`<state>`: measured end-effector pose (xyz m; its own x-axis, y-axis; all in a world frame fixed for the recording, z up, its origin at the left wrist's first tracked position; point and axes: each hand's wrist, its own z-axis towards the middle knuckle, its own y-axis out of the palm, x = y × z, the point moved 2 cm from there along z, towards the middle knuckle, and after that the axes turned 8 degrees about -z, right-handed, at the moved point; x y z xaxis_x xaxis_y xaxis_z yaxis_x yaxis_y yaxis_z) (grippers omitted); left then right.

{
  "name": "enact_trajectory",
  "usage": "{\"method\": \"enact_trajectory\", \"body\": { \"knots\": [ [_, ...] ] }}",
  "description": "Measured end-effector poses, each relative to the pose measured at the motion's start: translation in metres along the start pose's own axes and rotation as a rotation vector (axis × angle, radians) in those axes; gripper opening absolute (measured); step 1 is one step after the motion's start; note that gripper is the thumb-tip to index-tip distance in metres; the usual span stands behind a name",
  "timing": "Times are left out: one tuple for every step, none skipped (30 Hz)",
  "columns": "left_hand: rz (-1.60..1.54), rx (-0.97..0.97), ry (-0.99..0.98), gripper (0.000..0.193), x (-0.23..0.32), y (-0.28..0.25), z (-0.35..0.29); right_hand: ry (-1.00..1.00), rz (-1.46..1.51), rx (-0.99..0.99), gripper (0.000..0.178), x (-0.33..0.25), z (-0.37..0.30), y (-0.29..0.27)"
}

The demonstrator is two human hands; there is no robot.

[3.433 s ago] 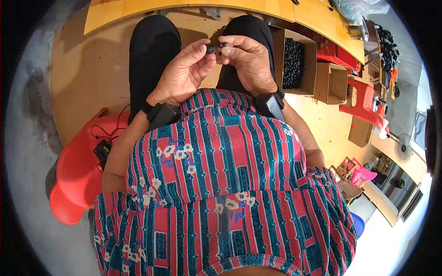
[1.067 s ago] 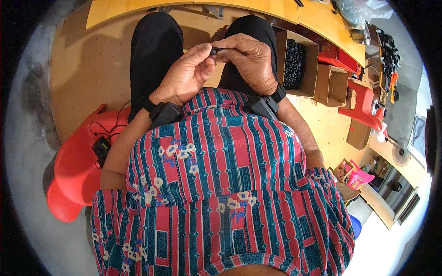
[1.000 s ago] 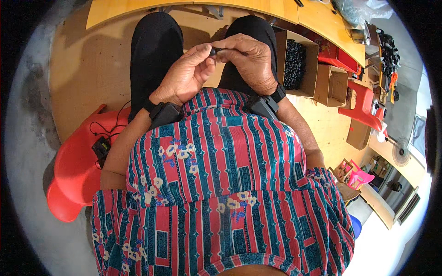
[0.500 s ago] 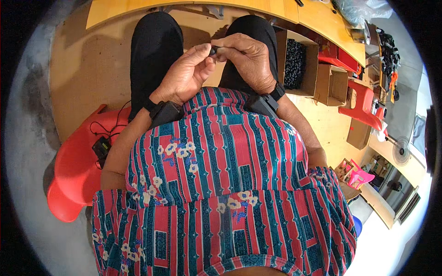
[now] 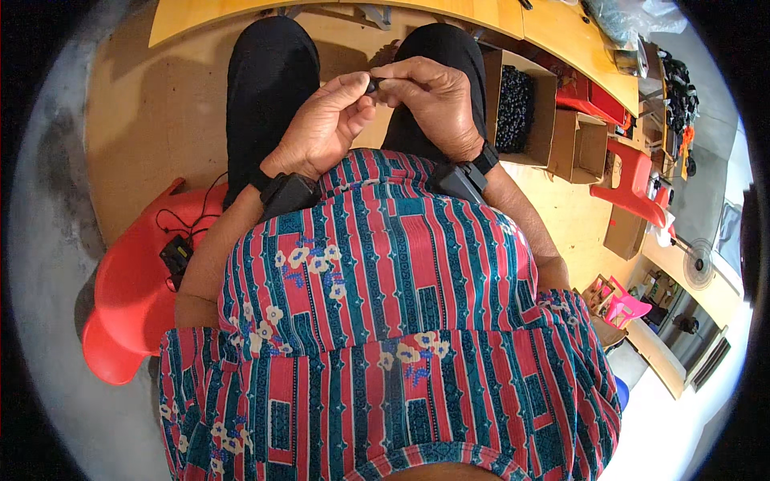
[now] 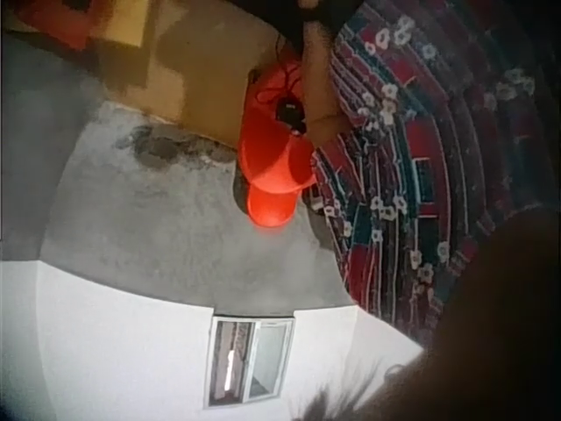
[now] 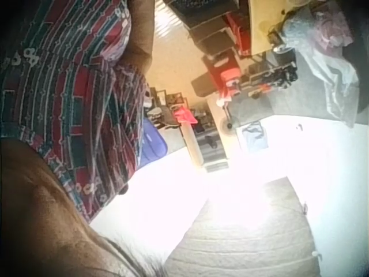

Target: The person assembles small black plastic components by hand.

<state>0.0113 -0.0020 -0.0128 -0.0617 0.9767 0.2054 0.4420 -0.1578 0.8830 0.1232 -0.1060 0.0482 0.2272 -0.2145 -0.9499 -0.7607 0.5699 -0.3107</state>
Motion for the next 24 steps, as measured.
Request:
{"method": "enact_trajectory", "body": {
  "knots": [
    [-0.001,0.002,0.001,0.017,0.0,0.0,0.0,0.001,0.001,-0.003,0.013,0.0,0.0,0.001],
    [-0.016,0.011,0.004,0.015,-0.001,-0.001,0.0,-0.063,-0.077,0.027,0.013,-0.001,0.0,0.002],
    [-0.031,0.018,0.006,0.014,-0.001,-0.001,-0.001,-0.127,-0.156,0.057,0.013,-0.003,0.0,0.003],
    [-0.033,0.019,0.007,0.014,-0.001,0.0,-0.001,-0.127,-0.156,0.056,0.013,-0.002,0.0,0.004],
    [-0.048,0.036,0.004,0.014,-0.001,0.001,-0.002,-0.221,-0.288,0.08,0.014,-0.003,0.001,0.004],
    [-0.062,0.053,0.001,0.014,-0.002,0.001,-0.002,-0.317,-0.419,0.105,0.015,-0.004,0.001,0.004],
    [-0.062,0.054,0.0,0.014,-0.002,0.001,-0.003,-0.315,-0.419,0.105,0.015,-0.004,0.001,0.004],
    [-0.064,0.051,0.009,0.014,-0.003,0.0,-0.002,-0.366,-0.483,0.097,0.017,-0.004,0.001,0.005],
    [-0.065,0.049,0.019,0.014,-0.003,-0.001,-0.002,-0.417,-0.546,0.089,0.02,-0.005,0.0,0.006],
    [-0.066,0.05,0.021,0.014,-0.003,-0.003,-0.001,-0.419,-0.545,0.087,0.02,-0.003,0.0,0.007],
    [-0.071,0.018,0.016,0.015,-0.002,-0.006,0.0,-0.407,-0.522,0.088,0.02,-0.001,0.0,0.008],
    [-0.076,-0.014,0.011,0.016,-0.002,-0.008,0.001,-0.396,-0.499,0.089,0.02,0.0,0.0,0.009],
    [-0.076,-0.014,0.007,0.016,-0.003,-0.002,-0.001,-0.393,-0.5,0.091,0.02,0.0,0.0,0.009],
    [-0.066,0.03,0.042,0.016,-0.004,0.006,-0.004,-0.411,-0.502,0.134,0.018,-0.001,0.0,0.01],
    [-0.056,0.075,0.077,0.016,-0.005,0.01,-0.005,-0.429,-0.504,0.177,0.016,-0.002,0.0,0.01],
    [-0.057,0.076,0.078,0.016,-0.005,0.009,-0.006,-0.429,-0.503,0.175,0.016,-0.001,-0.001,0.011],
    [-0.028,0.074,0.085,0.016,-0.004,0.007,-0.006,-0.307,-0.338,0.148,0.014,0.002,-0.002,0.012],
    [0.0,0.072,0.091,0.017,-0.004,0.006,-0.006,-0.186,-0.174,0.12,0.012,0.005,-0.002,0.012],
    [0.0,0.072,0.09,0.017,-0.002,0.006,-0.007,-0.185,-0.174,0.121,0.012,0.006,-0.002,0.012],
    [0.029,0.062,0.081,0.017,0.0,0.007,-0.008,-0.106,-0.054,0.082,0.01,0.009,-0.001,0.011],
    [0.059,0.052,0.071,0.018,0.001,0.008,-0.009,-0.027,0.067,0.043,0.01,0.011,-0.001,0.01],
    [0.06,0.051,0.07,0.018,0.001,0.007,-0.008,-0.027,0.066,0.045,0.01,0.011,-0.001,0.009],
    [0.072,0.034,0.06,0.018,0.001,0.007,-0.008,0.015,0.136,0.025,0.01,0.011,-0.002,0.008],
    [0.084,0.017,0.05,0.018,0.001,0.007,-0.007,0.057,0.206,0.006,0.011,0.012,-0.003,0.008]
  ]
}}
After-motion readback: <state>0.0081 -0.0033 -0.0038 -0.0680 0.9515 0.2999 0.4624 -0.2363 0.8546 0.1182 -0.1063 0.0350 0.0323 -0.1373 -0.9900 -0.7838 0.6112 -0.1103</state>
